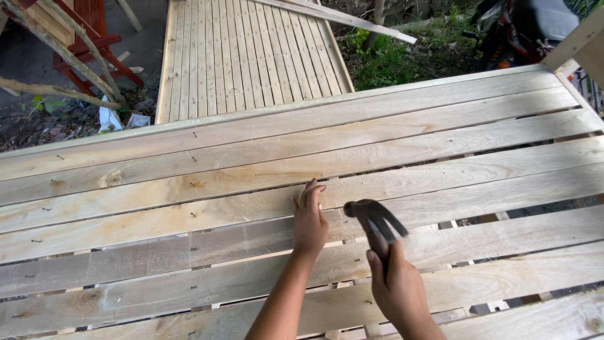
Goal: The person hammers nails into slatted wooden bed frames laid on the ground, taking nails one at a time from a cardboard box and driving them into the slats with a claw hammer. They work along the frame and press on the slats with both hands at the end.
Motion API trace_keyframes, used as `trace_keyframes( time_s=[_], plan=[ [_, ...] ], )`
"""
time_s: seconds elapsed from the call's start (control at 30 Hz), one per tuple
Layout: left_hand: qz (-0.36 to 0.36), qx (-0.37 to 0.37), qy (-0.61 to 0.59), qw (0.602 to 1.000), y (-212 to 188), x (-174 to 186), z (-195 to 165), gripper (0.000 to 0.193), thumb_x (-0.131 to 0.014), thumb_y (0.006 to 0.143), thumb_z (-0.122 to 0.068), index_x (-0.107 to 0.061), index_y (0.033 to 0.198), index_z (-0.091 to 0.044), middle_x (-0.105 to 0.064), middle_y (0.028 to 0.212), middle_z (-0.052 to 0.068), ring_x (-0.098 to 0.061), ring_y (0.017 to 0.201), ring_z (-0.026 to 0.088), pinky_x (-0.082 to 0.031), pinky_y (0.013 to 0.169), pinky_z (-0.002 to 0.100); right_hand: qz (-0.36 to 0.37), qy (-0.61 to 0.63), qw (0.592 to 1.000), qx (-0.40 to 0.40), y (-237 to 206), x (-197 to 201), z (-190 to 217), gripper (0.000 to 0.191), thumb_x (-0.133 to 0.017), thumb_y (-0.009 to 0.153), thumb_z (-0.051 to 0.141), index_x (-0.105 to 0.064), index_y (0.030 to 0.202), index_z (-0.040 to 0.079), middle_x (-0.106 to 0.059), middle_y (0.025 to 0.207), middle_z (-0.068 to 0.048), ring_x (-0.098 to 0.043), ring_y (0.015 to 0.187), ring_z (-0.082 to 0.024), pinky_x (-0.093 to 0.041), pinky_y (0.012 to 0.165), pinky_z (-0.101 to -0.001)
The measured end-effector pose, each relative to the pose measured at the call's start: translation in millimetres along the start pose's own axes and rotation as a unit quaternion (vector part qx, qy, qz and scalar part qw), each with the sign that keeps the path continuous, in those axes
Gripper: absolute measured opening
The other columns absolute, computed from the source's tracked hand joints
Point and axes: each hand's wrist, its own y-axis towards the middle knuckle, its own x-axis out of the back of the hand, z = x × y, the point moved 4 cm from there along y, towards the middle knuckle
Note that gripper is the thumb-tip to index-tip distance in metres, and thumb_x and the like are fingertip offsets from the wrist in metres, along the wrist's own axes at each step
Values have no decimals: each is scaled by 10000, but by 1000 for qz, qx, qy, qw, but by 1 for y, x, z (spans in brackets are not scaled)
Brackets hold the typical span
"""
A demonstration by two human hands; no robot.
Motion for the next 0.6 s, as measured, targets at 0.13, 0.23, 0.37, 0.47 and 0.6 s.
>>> trace_keyframes(
  time_s=[0.13, 0.23, 0.37, 0.47, 0.6],
  plan=[
    [-46, -29, -72, 996, -1, 23, -18, 420, -514, 898, 93, -536, 1289, -59, -541, 1456, 176, -478, 1399, 374, -286, 1175, 559, 38, 38, 997, -54, -23, 12, 5, 317, -570, 975, 372, -564, 1078, 72, -686, 659, -233, -681, 673, -452, -509, 614, -523],
    [-69, -55, -122, 989, -13, 40, -61, 370, -544, 870, 69, -576, 1221, -43, -600, 1325, 170, -554, 1271, 368, -443, 1068, 461, 11, 110, 989, -94, -52, 49, -4, 325, -580, 971, 366, -593, 1050, 50, -678, 625, -172, -695, 587, -342, -537, 580, -445],
    [42, -108, -221, 968, -55, 23, -169, 222, -544, 875, 58, -629, 1049, -51, -655, 1043, 138, -668, 1004, 309, -565, 854, 391, -44, 138, 974, -175, -94, 119, -33, 321, -624, 979, 367, -588, 1082, 64, -646, 607, -103, -643, 519, -207, -524, 534, -373],
    [169, -227, -249, 926, -100, 4, -257, 128, -598, 814, 47, -654, 888, -42, -686, 906, 124, -678, 909, 327, -555, 805, 412, -106, 253, 935, -224, -133, 165, -65, 293, -606, 1022, 312, -594, 1051, 21, -583, 630, -80, -527, 515, -166, -454, 481, -356],
    [418, -355, -147, 823, -161, -39, -348, 79, -677, 806, -17, -731, 847, -58, -723, 905, 134, -717, 846, 341, -575, 797, 431, -204, 267, 916, -218, -181, 214, -113, 271, -576, 1032, 256, -586, 1050, -14, -550, 634, -88, -483, 487, -146, -394, 450, -330]
  ],
)
